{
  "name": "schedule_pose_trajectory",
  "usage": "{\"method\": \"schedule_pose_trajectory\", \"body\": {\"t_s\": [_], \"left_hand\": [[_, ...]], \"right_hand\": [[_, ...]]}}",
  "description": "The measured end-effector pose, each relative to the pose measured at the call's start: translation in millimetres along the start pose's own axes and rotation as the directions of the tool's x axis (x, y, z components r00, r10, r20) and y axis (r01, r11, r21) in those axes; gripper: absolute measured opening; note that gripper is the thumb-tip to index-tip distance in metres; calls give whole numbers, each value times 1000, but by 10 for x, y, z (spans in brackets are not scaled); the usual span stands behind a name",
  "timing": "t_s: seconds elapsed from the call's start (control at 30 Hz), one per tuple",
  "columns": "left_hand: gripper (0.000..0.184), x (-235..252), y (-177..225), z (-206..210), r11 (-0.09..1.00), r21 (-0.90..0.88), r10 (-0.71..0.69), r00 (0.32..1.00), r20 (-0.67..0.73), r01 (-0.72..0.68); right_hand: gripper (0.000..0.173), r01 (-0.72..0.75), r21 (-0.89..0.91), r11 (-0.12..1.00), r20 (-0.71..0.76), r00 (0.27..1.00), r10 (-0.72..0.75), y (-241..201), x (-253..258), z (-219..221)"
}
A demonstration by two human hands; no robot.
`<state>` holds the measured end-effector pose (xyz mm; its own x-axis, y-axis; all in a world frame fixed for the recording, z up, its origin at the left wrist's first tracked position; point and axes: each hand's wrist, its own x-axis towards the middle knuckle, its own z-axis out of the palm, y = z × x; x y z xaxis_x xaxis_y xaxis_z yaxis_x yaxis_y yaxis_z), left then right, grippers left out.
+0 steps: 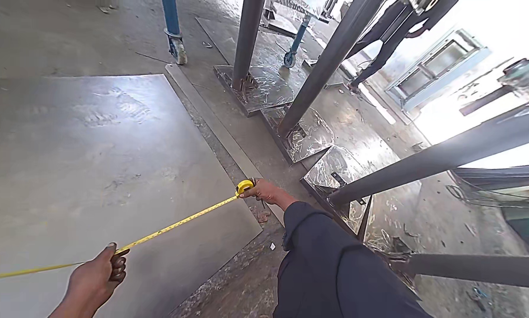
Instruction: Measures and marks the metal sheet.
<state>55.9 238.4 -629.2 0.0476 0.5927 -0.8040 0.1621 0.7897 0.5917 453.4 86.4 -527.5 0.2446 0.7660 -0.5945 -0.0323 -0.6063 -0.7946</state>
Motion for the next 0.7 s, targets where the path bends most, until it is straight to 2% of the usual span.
{"method": "schedule_pose_trajectory", "body": {"t_s": [0.1,0.17,0.23,0.33,0.43,0.6,0.7], "left_hand": [[37,122,-44,-17,995,-94,35,999,23,-32],[29,129,-83,27,981,-192,52,997,57,-40],[22,-29,-216,-44,945,-325,36,999,34,-23],[19,-129,-551,-58,850,-524,-46,998,36,58],[22,-132,-900,-104,766,-628,-153,988,33,139],[27,-27,-898,-185,764,-612,-212,975,61,205],[26,68,-734,-164,806,-553,-228,973,38,210]], "right_hand": [[51,103,-391,915,62,994,-86,243,92,-70],[55,77,-718,691,69,997,-40,315,155,-161],[50,30,-866,499,48,999,24,414,214,-82],[44,9,-943,333,9,1000,-3,521,419,15],[35,29,-990,140,27,999,-19,603,571,192],[37,-14,-999,-38,-16,999,51,674,677,366],[41,-25,-996,-80,-32,995,91,633,772,373]]}}
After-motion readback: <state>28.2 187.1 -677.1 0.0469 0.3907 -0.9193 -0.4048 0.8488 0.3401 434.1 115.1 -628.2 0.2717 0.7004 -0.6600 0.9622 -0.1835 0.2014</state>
